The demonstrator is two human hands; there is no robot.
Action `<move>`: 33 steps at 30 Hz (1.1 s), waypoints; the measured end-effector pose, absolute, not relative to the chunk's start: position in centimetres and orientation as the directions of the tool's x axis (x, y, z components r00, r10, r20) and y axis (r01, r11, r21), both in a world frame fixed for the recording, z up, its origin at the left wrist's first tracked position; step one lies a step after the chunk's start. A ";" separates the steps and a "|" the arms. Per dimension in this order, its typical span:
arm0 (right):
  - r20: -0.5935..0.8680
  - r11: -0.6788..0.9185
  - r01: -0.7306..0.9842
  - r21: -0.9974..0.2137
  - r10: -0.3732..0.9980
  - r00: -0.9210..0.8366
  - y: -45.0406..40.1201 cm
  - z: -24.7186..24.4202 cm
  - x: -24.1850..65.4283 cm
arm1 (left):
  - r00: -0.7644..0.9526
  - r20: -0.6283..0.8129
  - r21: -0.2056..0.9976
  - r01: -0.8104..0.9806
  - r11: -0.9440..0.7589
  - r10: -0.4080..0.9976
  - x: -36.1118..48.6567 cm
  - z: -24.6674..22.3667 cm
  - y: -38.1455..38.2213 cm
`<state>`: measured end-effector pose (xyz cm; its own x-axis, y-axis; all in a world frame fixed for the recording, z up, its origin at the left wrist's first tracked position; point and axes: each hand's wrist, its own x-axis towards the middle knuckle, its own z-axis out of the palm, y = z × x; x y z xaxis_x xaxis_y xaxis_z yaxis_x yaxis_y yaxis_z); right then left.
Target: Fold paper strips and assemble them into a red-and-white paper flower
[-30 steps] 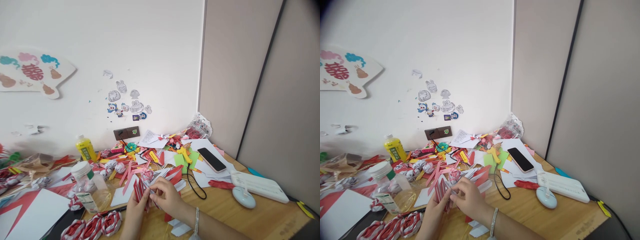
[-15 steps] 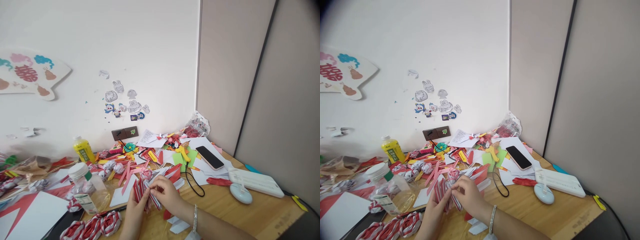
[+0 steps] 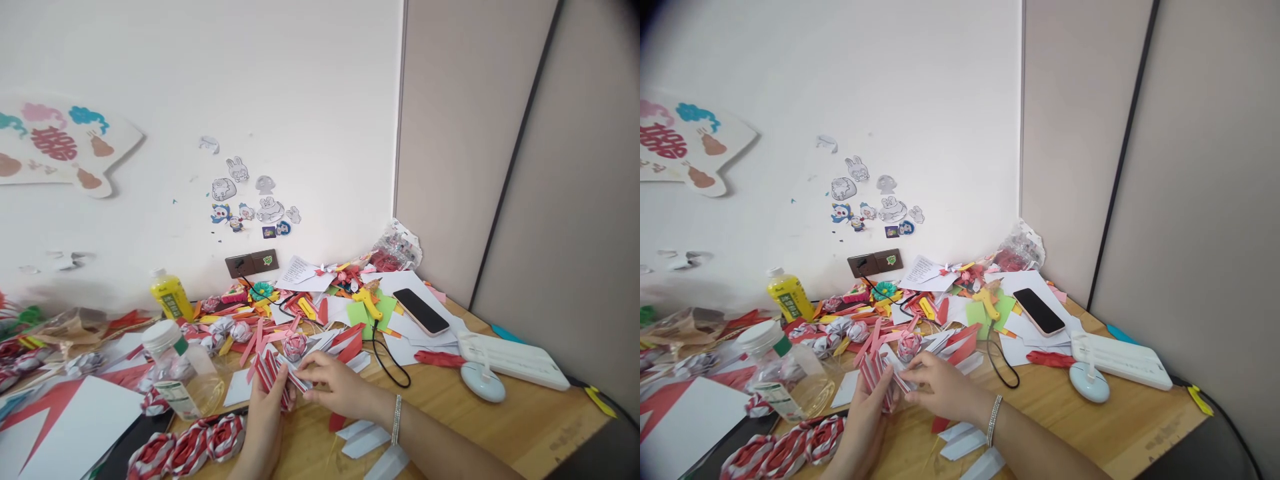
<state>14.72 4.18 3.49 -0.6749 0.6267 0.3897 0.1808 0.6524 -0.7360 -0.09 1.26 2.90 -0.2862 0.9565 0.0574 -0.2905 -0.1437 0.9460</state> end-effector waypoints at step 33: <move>0.637 0.847 0.450 -0.284 0.517 -0.571 2.9 1.5 12.1 | -0.298 -0.023 0.963 -0.264 -0.059 0.954 0.0 1.4 0.6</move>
